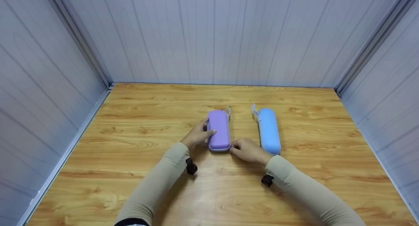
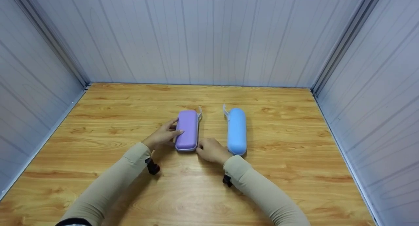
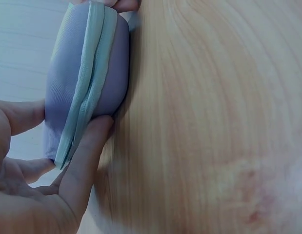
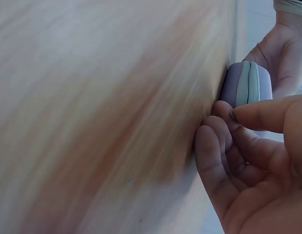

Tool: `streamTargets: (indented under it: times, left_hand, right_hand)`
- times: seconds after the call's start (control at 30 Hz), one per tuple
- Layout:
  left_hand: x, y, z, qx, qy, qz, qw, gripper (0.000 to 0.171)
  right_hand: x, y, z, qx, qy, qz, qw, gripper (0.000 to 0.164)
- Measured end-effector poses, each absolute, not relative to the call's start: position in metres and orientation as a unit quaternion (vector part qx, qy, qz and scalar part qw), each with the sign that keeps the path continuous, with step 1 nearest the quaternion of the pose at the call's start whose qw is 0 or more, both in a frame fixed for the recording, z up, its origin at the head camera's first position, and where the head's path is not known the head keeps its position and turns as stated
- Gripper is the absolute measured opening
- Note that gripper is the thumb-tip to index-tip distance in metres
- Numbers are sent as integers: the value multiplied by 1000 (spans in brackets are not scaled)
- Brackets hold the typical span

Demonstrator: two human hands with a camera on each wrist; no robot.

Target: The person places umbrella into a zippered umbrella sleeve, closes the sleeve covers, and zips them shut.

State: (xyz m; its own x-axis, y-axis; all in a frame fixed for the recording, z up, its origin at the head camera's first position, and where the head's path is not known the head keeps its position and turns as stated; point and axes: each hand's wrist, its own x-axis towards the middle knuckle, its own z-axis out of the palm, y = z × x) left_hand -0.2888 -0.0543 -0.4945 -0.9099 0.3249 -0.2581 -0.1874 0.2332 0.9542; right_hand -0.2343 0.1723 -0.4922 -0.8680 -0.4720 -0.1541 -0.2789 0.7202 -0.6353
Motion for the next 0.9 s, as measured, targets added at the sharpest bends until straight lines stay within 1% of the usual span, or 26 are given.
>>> streamTargets:
  times: [0.17,0.37,0.43,0.57,0.8,0.9]
  left_hand:
    - [-287,-52,-494,43,765,613,193,72]
    - [-287,-48,-493,63,776,604,171,69]
    - [-287,-49,-492,69,780,596,180,65]
    - [-287,-51,-489,83,798,564,195,57]
    - [-287,-54,-492,106,796,561,202,75]
    - [-287,-53,-493,106,794,564,200,75]
  right_hand:
    - [-231,171,-490,-222,922,-293,120,17]
    - [-228,170,-491,-242,932,-259,73,16]
    - [-228,170,-493,-247,931,-261,64,16]
    - [-230,170,-495,-247,928,-271,63,16]
    - [-231,171,-496,-249,927,-271,65,16]
    - [-230,172,-494,-255,928,-265,66,18]
